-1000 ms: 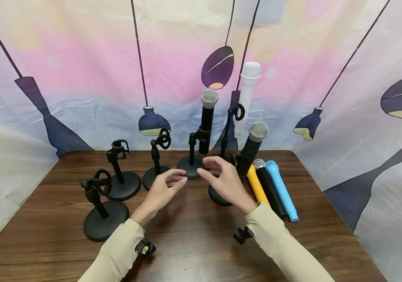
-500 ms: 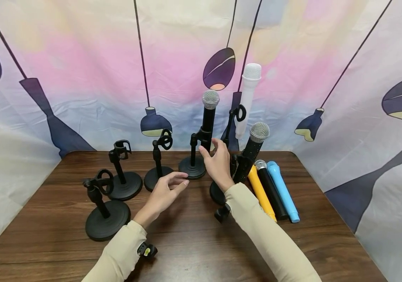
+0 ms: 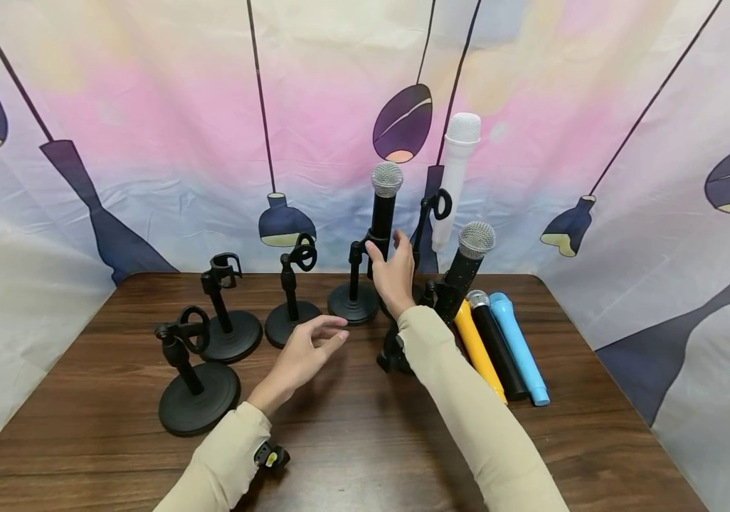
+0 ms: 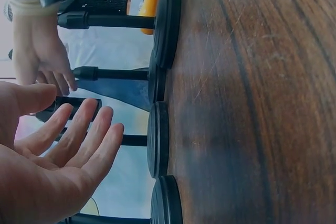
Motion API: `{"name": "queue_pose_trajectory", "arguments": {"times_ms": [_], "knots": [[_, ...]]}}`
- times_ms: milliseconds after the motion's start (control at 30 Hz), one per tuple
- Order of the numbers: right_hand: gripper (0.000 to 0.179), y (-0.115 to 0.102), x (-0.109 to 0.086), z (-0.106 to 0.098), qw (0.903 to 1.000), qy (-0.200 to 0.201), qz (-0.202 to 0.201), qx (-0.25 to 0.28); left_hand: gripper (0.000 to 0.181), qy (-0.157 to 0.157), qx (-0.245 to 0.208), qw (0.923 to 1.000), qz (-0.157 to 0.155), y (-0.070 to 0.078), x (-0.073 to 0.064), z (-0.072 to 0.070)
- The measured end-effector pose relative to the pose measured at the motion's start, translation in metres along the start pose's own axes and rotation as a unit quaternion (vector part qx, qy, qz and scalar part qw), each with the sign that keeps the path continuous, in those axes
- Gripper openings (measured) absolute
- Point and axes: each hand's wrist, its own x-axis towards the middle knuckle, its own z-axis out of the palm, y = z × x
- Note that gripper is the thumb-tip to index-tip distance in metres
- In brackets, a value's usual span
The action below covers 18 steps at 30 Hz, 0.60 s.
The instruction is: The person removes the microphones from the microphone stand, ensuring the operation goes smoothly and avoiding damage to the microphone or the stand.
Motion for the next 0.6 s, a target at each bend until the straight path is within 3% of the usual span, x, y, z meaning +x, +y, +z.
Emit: {"name": "queue_pose_trajectory", "arguments": {"times_ms": [200,433,600], "knots": [[0.067,0.004,0.009,0.004,0.9995,-0.007,0.000,0.030,0.029,-0.004,-0.003,1.0000,-0.004,-0.001,-0.001,0.001],[0.037,0.008,0.017,0.005,0.9982,-0.003,-0.053,0.028,0.029,-0.010,-0.014,0.9998,-0.014,0.002,0.000,0.002],[0.029,0.010,0.018,0.003,0.9971,-0.009,-0.075,0.002,0.029,-0.001,-0.005,0.9999,-0.012,0.000,0.001,0.000]]}}
